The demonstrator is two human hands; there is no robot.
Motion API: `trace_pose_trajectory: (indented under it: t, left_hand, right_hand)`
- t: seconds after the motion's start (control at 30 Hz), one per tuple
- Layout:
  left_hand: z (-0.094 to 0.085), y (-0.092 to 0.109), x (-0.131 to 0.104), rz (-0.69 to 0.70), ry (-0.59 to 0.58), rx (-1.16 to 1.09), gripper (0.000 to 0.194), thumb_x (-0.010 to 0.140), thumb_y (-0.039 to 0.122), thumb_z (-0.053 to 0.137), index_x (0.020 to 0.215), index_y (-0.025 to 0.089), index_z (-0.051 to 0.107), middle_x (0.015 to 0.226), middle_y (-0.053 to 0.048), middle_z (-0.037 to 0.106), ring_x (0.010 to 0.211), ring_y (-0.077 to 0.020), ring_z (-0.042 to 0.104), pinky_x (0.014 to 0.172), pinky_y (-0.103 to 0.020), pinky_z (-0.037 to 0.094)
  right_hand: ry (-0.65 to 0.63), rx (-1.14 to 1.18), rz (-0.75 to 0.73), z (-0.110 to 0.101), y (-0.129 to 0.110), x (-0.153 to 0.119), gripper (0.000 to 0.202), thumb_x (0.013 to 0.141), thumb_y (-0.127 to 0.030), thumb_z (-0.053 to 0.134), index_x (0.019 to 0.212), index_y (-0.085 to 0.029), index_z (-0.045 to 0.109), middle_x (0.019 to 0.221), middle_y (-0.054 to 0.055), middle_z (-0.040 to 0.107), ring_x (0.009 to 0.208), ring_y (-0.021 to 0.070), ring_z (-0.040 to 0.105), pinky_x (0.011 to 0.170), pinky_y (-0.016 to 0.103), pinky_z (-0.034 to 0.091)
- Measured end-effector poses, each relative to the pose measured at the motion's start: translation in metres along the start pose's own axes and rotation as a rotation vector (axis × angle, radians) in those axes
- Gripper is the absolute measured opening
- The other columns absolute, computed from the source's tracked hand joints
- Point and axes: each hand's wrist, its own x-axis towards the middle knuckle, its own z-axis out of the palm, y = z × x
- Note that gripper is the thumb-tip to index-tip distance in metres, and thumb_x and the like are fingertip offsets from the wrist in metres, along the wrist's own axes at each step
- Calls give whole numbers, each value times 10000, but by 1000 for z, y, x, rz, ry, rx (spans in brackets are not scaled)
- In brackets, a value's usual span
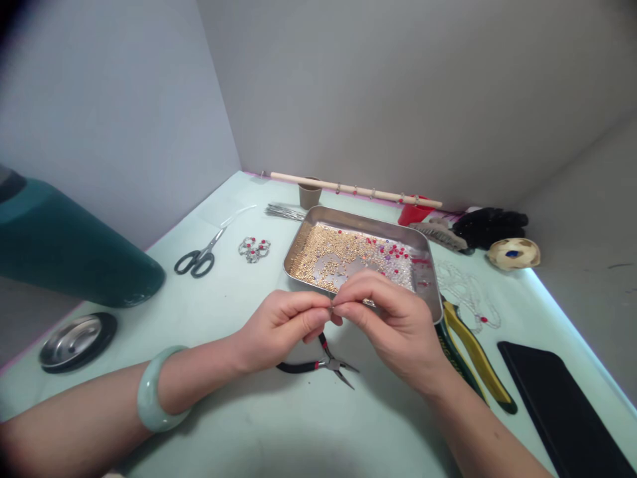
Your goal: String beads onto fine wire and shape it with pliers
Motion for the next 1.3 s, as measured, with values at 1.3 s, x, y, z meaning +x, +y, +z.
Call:
trace_pose_trajectory:
  t: [1.3]
  left_hand:
    - [-1, -4, 0, -238, -283, -434, 273, 857, 390, 572, 861, 122, 627, 584, 45, 419, 494, -57, 306, 479, -220, 261]
  right_hand:
    - [-188, 520, 557, 1, -6, 1, 204, 875, -332, 592, 734, -185, 593, 636, -5, 568, 546, 109, 503, 524, 249, 416]
